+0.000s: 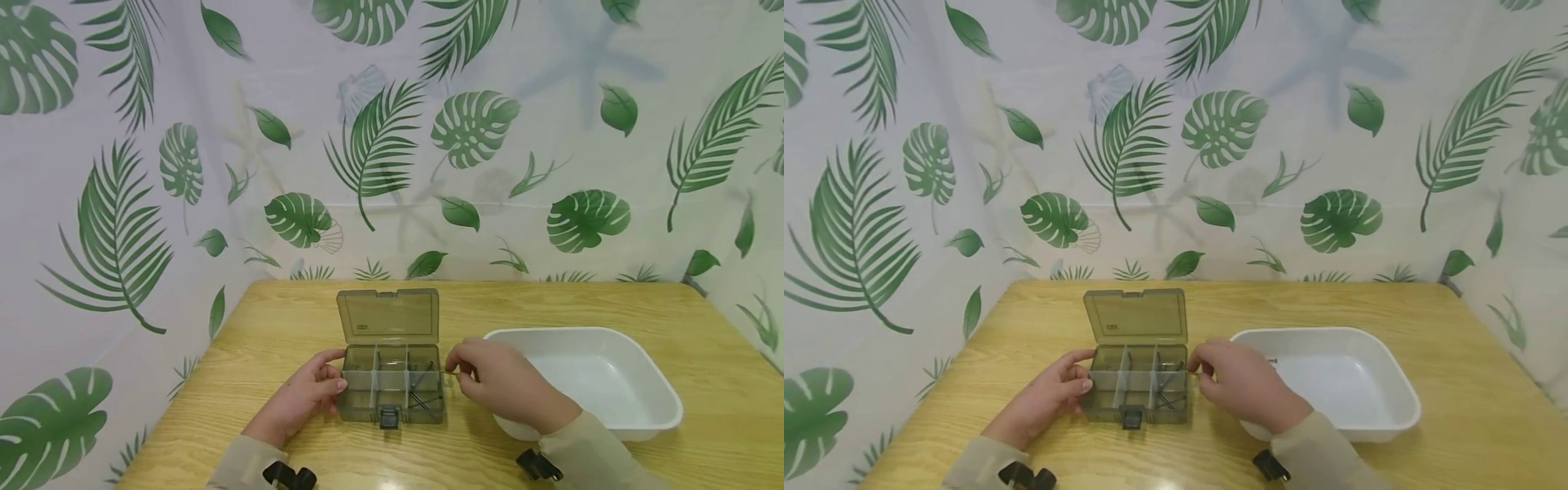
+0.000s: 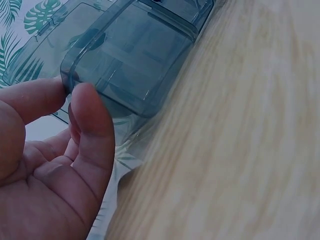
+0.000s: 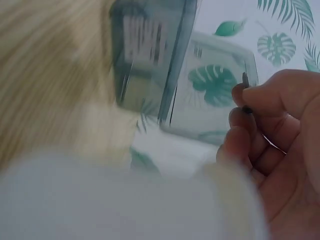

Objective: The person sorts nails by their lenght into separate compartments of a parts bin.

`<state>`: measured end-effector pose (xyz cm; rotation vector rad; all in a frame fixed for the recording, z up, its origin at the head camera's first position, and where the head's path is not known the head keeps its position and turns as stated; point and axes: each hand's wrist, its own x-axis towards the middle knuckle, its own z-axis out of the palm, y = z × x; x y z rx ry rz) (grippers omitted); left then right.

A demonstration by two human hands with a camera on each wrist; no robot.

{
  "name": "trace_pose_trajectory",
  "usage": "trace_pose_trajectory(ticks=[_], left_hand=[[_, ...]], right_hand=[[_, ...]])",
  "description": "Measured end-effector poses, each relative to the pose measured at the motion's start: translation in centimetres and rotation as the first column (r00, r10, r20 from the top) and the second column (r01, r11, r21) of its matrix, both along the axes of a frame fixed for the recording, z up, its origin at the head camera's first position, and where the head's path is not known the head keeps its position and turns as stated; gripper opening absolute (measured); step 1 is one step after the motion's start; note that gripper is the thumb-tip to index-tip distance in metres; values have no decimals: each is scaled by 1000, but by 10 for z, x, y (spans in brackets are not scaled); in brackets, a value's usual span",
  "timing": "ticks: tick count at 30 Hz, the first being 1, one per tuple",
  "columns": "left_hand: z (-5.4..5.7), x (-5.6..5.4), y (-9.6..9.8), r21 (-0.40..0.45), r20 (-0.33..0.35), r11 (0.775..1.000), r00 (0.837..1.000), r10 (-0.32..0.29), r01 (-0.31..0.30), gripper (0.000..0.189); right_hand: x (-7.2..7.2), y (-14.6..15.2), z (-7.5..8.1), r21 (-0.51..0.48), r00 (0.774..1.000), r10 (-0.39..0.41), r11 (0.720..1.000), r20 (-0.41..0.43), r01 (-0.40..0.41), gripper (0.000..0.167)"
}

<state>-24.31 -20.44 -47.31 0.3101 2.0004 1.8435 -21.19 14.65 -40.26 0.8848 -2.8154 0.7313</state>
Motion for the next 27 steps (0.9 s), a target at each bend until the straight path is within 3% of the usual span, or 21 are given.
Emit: trace_pose_trajectory(ticks=[7, 13, 18, 27], left_hand=[[2, 0, -1, -2, -11, 1000, 1000, 11, -11, 62], [1, 2, -1, -1, -7, 1000, 1000, 13, -13, 63], [1, 2, 0, 1, -4, 1000, 1000, 7, -7, 62], [2, 2, 1, -2, -18, 1000, 1000, 5, -5, 61]], right_hand=[[-5, -42, 1, 25, 998, 58, 998, -18, -57, 20], [-9, -63, -4, 49, 998, 58, 997, -8, -58, 19], [-11, -69, -6, 78, 999, 49, 996, 9, -50, 10], [-9, -59, -4, 76, 1000, 21, 997, 20, -22, 15]])
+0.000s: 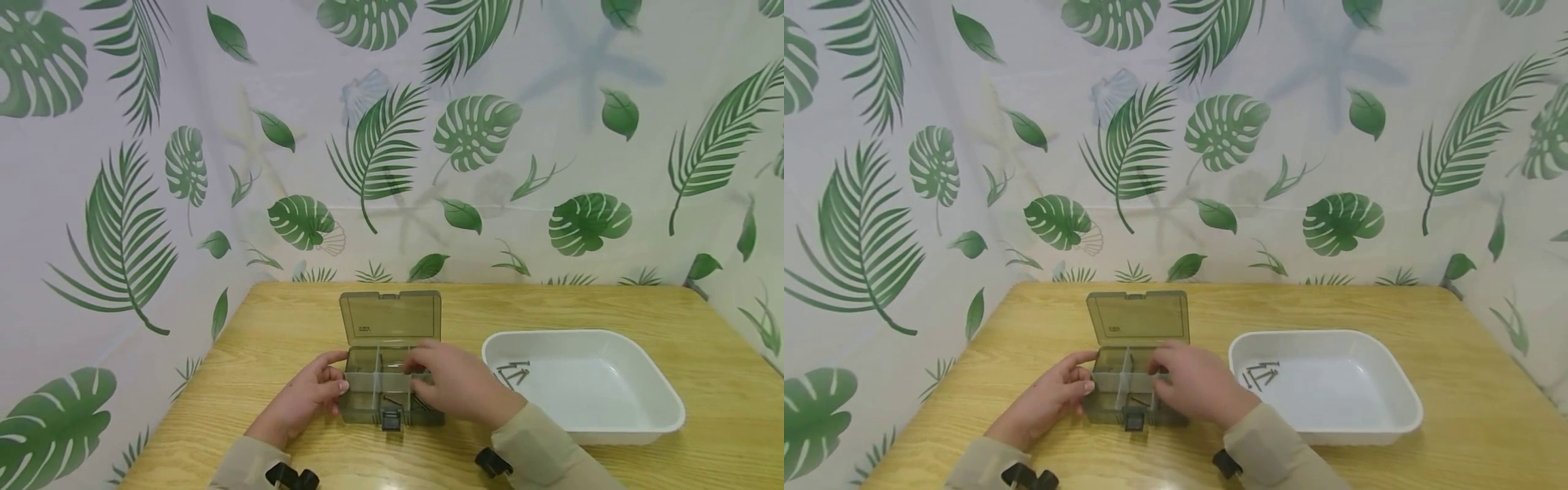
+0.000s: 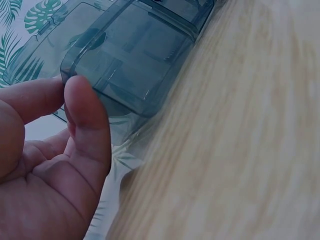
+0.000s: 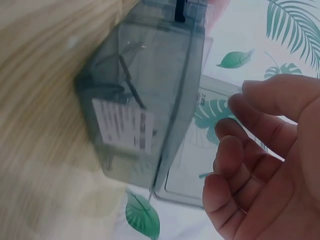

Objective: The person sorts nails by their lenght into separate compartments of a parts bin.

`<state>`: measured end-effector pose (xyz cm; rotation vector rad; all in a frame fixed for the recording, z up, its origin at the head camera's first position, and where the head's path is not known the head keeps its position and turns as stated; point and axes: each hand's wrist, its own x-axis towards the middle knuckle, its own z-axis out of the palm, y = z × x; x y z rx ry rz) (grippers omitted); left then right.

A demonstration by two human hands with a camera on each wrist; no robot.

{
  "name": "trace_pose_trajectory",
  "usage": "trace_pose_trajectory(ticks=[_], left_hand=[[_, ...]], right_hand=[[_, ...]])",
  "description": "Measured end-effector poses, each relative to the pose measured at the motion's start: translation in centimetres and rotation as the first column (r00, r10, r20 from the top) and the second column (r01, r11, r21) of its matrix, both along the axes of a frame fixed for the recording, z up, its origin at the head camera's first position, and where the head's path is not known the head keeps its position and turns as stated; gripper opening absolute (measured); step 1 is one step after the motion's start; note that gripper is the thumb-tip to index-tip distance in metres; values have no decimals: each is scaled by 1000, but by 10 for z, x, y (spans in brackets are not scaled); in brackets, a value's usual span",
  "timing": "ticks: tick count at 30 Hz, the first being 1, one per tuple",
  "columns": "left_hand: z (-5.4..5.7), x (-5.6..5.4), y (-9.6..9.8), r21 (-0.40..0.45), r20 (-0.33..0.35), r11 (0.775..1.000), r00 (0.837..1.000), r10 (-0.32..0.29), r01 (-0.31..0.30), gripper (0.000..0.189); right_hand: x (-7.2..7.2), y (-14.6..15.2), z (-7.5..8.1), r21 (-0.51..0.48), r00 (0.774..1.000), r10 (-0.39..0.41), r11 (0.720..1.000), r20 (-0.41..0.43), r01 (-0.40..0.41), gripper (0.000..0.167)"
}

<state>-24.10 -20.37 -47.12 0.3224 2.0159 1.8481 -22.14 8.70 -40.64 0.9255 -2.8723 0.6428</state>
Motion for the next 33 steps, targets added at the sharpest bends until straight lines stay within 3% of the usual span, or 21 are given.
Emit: trace_pose_trajectory(ticks=[8, 19, 28, 33], left_hand=[[-5, -1, -2, 16, 14, 1000, 1000, -8, 8, 62], [-6, -4, 0, 10, 9, 1000, 1000, -1, 1, 63], [-2, -3, 0, 2, 1, 1000, 1000, 5, -5, 62], [-2, -3, -2, 10, 7, 1000, 1000, 6, -6, 63]], right_hand=[[4, 24, 3, -38, 999, -32, 999, -17, 31, 13], [7, 81, 7, -29, 994, -101, 994, 31, 102, 11], [1, 125, -6, -9, 992, -116, 993, 47, 116, 16], [-2, 134, -18, 51, 985, -110, 993, 132, 104, 22]])
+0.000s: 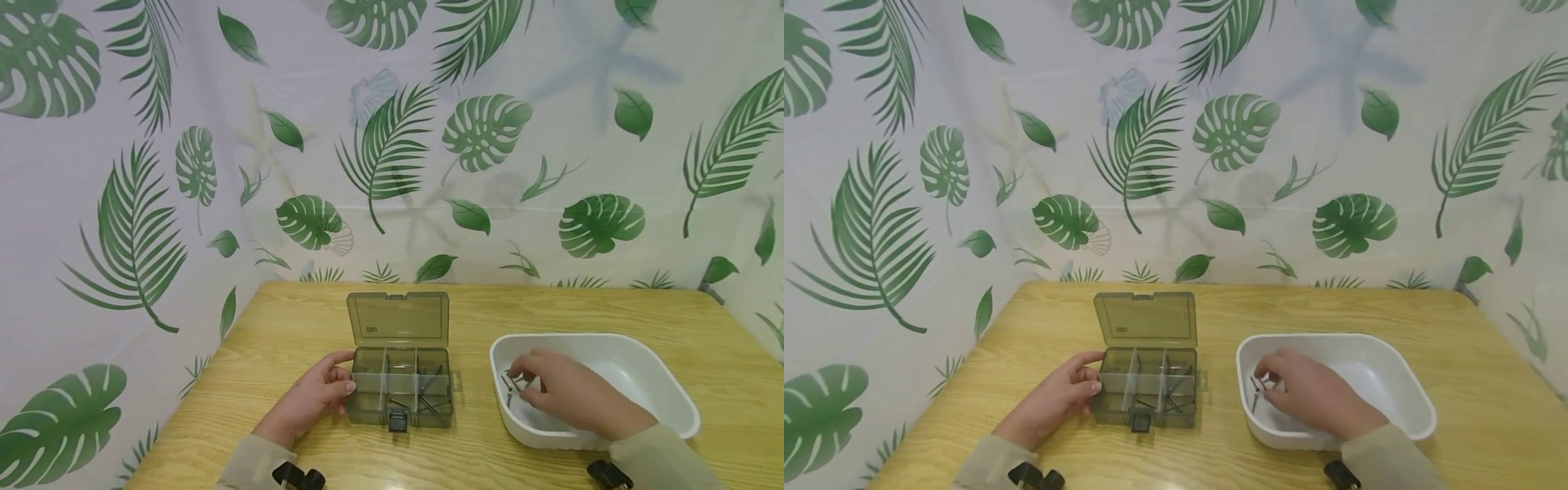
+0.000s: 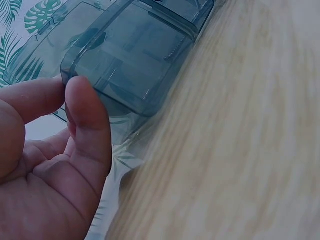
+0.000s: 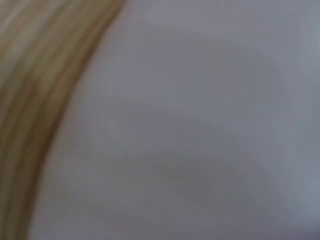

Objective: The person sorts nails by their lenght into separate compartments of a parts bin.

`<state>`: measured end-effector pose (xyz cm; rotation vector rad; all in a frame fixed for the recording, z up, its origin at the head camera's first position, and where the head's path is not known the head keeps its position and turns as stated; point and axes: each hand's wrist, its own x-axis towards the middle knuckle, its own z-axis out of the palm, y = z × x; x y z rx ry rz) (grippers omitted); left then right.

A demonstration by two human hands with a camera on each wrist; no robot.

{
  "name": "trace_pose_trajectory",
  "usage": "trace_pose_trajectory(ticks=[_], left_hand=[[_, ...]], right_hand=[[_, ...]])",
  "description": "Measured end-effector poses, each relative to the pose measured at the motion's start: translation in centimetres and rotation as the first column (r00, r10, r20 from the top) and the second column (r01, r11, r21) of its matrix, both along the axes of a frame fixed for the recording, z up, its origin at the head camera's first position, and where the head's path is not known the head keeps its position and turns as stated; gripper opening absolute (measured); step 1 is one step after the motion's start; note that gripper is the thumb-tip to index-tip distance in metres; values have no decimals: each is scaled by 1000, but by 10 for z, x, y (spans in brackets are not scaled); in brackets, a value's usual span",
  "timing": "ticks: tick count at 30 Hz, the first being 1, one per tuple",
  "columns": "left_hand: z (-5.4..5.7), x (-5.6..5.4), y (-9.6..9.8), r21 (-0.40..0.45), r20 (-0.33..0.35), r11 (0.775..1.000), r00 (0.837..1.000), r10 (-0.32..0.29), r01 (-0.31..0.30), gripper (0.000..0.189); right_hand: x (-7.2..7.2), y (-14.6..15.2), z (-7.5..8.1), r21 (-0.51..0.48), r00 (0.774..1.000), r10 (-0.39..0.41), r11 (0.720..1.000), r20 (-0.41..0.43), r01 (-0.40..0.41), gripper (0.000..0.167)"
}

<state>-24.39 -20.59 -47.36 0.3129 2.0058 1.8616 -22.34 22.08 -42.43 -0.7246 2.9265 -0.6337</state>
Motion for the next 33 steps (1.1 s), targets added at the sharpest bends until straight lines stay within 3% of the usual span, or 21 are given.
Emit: trace_pose_trajectory(ticks=[3, 12, 23, 33], left_hand=[[-1, -1, 0, 2, 4, 1000, 1000, 1, -1, 63], [-4, -1, -1, 4, -1, 1000, 1000, -2, 2, 64], [-4, -2, -1, 4, 6, 1000, 1000, -5, 5, 62], [-2, -1, 1, 6, 4, 1000, 1000, -9, 9, 62]], right_hand=[[0, 2, -6, 20, 997, -9, 1000, 82, 7, 24], [-2, -2, -11, 4, 977, 14, 1000, 211, -15, 30], [-3, 1, -16, -19, 963, 30, 999, 269, -26, 16], [-2, 2, -17, 56, 977, 11, 998, 214, -24, 20]])
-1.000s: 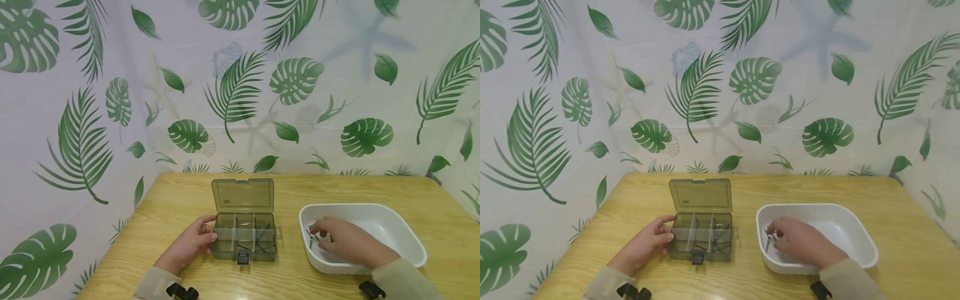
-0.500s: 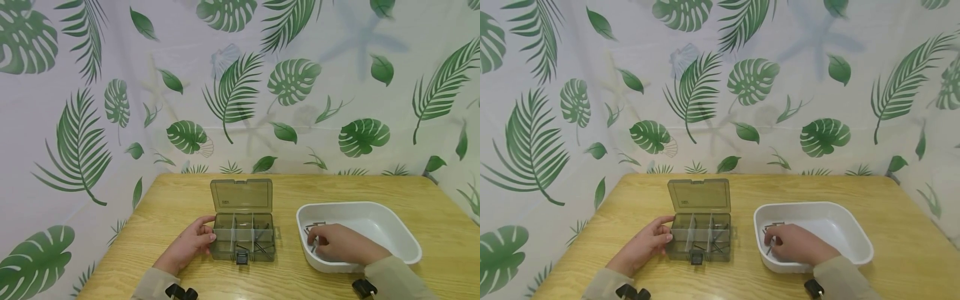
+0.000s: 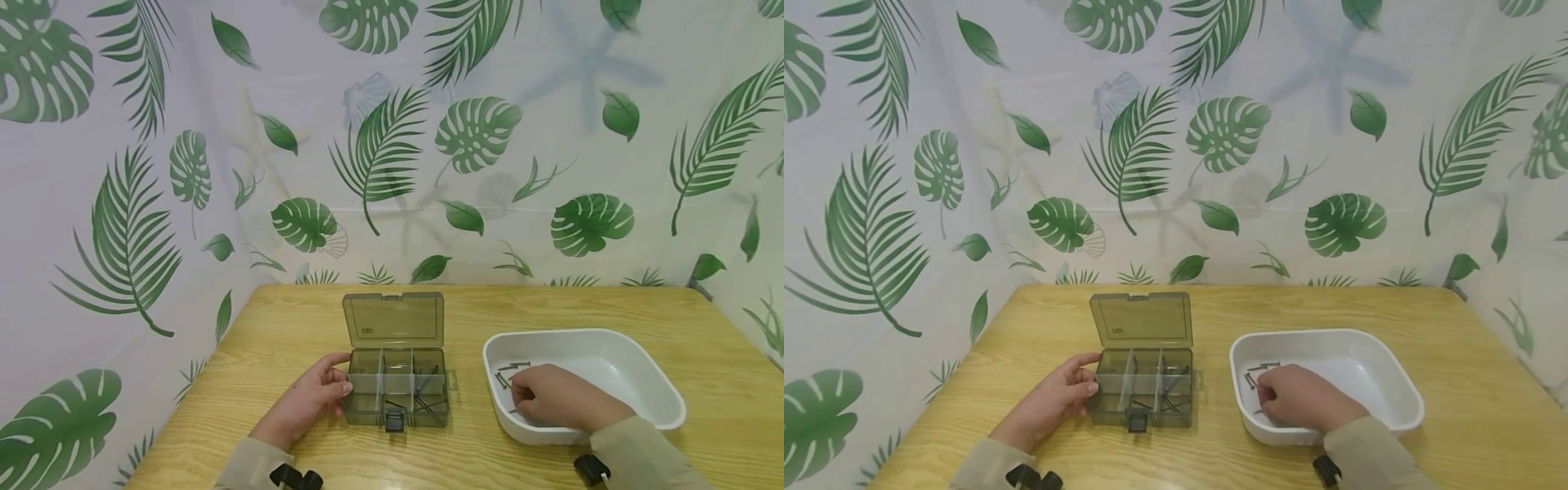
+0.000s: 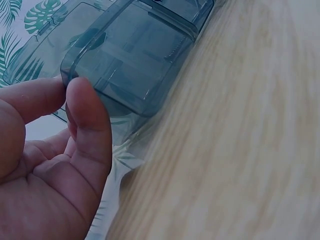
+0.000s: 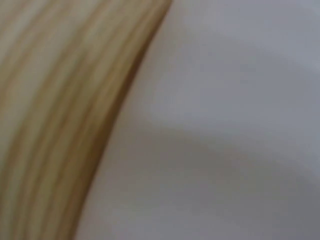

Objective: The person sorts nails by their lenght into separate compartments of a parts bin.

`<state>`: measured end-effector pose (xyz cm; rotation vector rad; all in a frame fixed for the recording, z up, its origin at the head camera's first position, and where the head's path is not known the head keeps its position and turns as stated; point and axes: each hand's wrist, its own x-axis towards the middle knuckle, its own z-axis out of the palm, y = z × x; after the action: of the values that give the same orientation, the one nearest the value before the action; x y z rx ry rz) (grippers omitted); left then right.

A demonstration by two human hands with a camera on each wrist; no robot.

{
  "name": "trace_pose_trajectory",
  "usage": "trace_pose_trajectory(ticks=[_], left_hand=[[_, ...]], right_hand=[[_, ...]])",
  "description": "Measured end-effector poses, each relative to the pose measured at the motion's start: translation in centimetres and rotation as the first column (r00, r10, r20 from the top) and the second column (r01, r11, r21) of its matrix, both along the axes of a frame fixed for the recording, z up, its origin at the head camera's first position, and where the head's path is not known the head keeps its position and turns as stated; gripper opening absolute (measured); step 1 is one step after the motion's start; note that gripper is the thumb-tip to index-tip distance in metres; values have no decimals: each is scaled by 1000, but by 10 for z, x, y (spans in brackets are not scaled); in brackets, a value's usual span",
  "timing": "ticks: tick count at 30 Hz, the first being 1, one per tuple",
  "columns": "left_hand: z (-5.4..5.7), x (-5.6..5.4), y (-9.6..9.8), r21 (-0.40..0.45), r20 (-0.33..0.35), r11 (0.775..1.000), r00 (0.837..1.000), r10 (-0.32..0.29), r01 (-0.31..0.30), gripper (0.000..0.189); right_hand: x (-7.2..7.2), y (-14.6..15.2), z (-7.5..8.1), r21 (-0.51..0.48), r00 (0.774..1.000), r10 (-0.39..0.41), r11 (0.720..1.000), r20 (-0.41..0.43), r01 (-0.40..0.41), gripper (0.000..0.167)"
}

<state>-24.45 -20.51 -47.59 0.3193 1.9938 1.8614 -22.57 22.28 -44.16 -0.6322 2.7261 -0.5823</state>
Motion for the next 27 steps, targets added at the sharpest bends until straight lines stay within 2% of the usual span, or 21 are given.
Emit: trace_pose_trajectory(ticks=[5, 11, 15, 22, 27], left_hand=[[1, 2, 1, -8, -2, 1000, 1000, 2, -2, 63], [0, 0, 0, -7, -2, 1000, 1000, 3, -3, 63], [0, 0, 0, -10, -6, 1000, 1000, 3, -3, 62], [-1, 0, -1, -14, -8, 1000, 1000, -1, 1, 62], [-1, 0, -1, -17, -10, 1000, 1000, 4, -4, 61]], right_hand=[[0, 0, 1, 10, 998, -35, 999, -46, 36, 21], [1, -6, 16, -76, 987, -96, 993, -127, 87, 13], [1, -16, 27, -125, 982, -109, 988, -156, 90, 5], [6, -50, 38, -151, 952, -8, 988, -305, -40, 11], [7, -78, 41, -141, 935, 51, 984, -351, -107, 10]])
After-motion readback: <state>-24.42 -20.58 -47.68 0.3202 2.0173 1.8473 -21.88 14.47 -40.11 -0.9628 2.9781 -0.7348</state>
